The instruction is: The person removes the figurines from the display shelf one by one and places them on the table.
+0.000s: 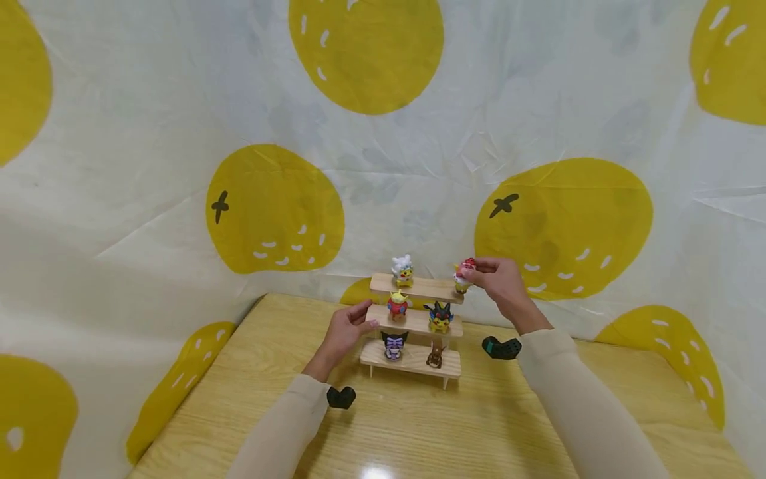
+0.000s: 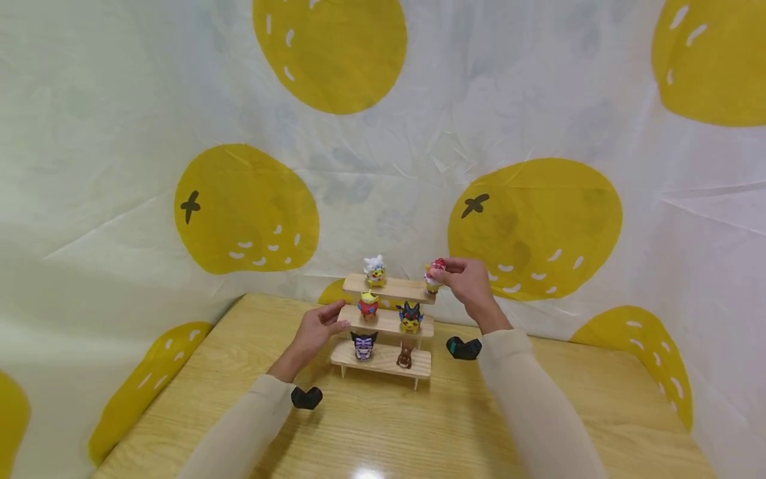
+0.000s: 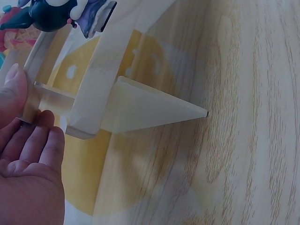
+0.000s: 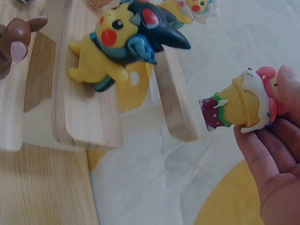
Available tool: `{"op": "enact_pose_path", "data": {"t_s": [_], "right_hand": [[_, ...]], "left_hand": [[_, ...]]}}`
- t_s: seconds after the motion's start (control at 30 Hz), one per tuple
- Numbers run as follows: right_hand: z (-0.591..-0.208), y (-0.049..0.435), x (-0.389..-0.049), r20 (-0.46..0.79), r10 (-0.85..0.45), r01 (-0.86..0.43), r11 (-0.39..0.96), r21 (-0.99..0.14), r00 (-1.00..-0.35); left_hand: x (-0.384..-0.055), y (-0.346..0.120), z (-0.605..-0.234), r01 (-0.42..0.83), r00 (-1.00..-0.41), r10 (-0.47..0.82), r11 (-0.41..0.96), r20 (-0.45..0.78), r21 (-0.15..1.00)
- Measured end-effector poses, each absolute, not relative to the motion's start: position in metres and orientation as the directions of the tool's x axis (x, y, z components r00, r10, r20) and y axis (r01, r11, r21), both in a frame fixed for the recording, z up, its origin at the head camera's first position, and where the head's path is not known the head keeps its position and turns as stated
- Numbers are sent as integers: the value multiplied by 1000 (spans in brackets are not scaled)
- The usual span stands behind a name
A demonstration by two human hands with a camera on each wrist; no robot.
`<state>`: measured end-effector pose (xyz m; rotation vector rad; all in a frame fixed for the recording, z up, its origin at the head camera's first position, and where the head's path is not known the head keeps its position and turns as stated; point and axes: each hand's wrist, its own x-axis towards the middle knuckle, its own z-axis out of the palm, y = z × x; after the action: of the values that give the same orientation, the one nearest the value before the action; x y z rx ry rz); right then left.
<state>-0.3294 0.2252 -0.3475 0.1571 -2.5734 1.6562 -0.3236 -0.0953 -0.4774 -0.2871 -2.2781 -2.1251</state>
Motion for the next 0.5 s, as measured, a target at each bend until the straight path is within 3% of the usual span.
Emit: {"op": "enact_pose_path", "data": {"t_s": [0.5], "right_hand": [[-349, 243, -324, 124, -56, -136, 432, -891, -991]], "left_hand": [[-323, -98, -478, 133, -985, 120, 65, 125, 989]]}}
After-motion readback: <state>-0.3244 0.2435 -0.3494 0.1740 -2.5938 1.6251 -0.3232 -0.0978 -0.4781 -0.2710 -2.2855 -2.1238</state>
